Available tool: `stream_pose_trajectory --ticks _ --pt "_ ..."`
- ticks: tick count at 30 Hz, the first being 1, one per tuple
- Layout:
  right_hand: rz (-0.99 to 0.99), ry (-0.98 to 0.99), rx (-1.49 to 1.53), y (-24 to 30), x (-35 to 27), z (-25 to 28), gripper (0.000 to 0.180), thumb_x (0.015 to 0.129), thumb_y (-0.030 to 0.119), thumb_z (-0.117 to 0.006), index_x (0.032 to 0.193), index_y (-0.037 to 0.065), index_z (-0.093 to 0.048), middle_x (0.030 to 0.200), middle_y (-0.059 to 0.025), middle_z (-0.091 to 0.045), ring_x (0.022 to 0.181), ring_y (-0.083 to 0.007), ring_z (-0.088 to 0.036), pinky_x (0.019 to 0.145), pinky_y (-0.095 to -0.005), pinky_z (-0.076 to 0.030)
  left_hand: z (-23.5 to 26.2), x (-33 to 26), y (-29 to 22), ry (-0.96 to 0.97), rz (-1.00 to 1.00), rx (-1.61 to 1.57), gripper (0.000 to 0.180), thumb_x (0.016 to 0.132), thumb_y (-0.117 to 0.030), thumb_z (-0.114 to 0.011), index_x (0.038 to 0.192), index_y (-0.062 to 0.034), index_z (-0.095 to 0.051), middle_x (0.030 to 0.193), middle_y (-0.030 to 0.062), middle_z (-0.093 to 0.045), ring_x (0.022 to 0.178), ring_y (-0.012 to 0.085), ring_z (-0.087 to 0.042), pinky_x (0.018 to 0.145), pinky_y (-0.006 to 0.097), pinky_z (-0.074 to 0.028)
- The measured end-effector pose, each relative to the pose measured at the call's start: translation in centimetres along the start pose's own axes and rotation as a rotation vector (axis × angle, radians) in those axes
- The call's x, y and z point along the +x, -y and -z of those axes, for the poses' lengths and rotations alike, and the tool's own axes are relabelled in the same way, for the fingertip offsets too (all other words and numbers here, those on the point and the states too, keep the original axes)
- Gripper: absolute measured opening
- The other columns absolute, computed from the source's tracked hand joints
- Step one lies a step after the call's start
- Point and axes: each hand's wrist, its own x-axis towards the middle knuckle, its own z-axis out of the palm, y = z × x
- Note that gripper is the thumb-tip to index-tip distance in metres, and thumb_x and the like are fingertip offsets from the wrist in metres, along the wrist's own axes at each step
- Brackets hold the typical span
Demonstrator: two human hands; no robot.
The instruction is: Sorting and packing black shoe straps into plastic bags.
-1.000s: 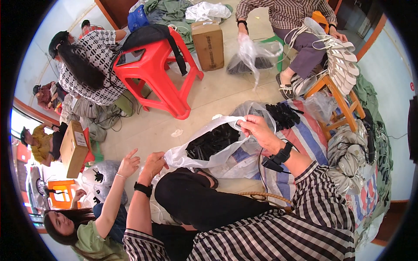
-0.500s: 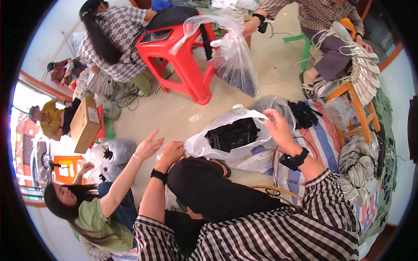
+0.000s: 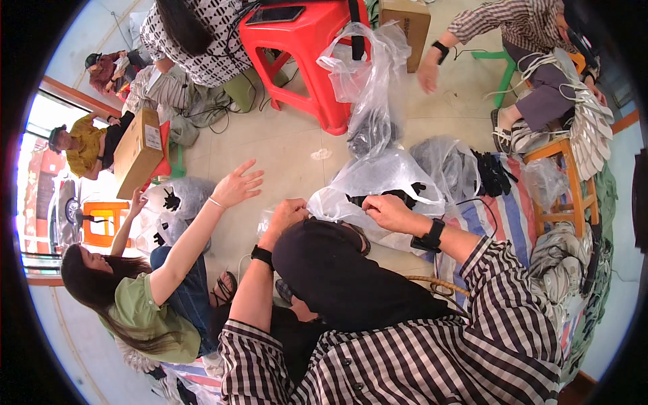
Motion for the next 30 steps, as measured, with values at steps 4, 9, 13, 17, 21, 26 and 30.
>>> stream_pose_trajectory --ticks 4,9,13,17,21,26,30 --pt "0.06 -0.202 0.171 3.2 3.5 2.9 0.032 0.076 0.02 -0.059 0.102 0.003 -0.054 0.099 -0.0158 -0.058 0.089 -0.0302 -0.058 0.074 -0.0385 -0.046 -0.2 -1.3 1.1 -0.036 0.015 -0.016 0.016 0.071 -0.014 -0.056 0.074 0.0016 -0.057 0.059 0.0155 -0.053 0.053 0.0211 -0.05 0.053 0.032 -0.041" --pt "-0.246 -0.822 -0.262 -1.7 15.6 13.5 0.094 0.065 0.03 -0.073 0.135 0.0 -0.017 0.137 -0.0206 -0.026 0.126 -0.0356 -0.026 0.103 -0.0433 -0.025 -2.2 -2.2 -1.1 -0.086 -0.085 -0.244 0.02 0.078 -0.018 -0.055 0.075 0.0019 -0.055 0.06 0.0166 -0.051 0.054 0.021 -0.05 0.053 0.032 -0.041" --pt "-0.39 -0.795 -0.299 -6.6 22.0 15.8 0.106 0.059 0.033 -0.077 0.135 -0.002 -0.012 0.141 -0.0217 -0.017 0.13 -0.0336 -0.019 0.107 -0.0397 -0.019 -1.7 -3.2 0.3 -0.075 -0.002 -0.179 0.019 0.079 -0.018 -0.054 0.078 0.0014 -0.056 0.063 0.0187 -0.052 0.056 0.0244 -0.052 0.055 0.034 -0.042" --pt "-0.005 -0.717 -0.158 -10.7 27.5 15.3 0.105 0.058 0.032 -0.076 0.134 -0.004 -0.014 0.137 -0.0261 -0.024 0.126 -0.0361 -0.029 0.104 -0.0367 -0.024 -3.1 -3.1 1.3 -0.048 0.072 -0.201 0.016 0.078 -0.016 -0.055 0.079 -0.0003 -0.056 0.064 0.0182 -0.053 0.058 0.0277 -0.054 0.058 0.035 -0.043" --pt "-0.315 -0.677 -0.096 -8.9 30.2 8.1 0.078 0.064 0.028 -0.07 0.125 -0.005 -0.034 0.118 -0.0284 -0.048 0.111 -0.0382 -0.047 0.096 -0.0383 -0.035 -3.4 -3.7 2.2 -0.066 0.104 -0.289 0.014 0.077 -0.015 -0.056 0.08 -0.0011 -0.056 0.067 0.0176 -0.056 0.061 0.0313 -0.055 0.059 0.035 -0.044" --pt "-0.217 -0.57 -0.137 -8.7 29.5 5.7 0.033 0.072 0.024 -0.053 0.083 -0.006 -0.059 0.086 -0.0293 -0.059 0.086 -0.042 -0.057 0.076 -0.0445 -0.044 -3.1 -3.3 1.1 -0.11 0.075 -0.349 0.015 0.077 -0.015 -0.055 0.081 -0.0006 -0.056 0.067 0.0181 -0.056 0.062 0.034 -0.054 0.059 0.036 -0.044" --pt "0.291 -0.413 -0.134 -5.6 26.1 8.1 0.018 0.081 0.015 -0.052 0.086 -0.002 -0.055 0.07 -0.0052 -0.056 0.062 -0.0152 -0.049 0.057 -0.0362 -0.042 -4.5 -2.7 2.9 -0.103 -0.095 -0.258 0.017 0.078 -0.018 -0.052 0.081 -0.0013 -0.055 0.074 0.0197 -0.056 0.073 0.0377 -0.054 0.064 0.042 -0.043"
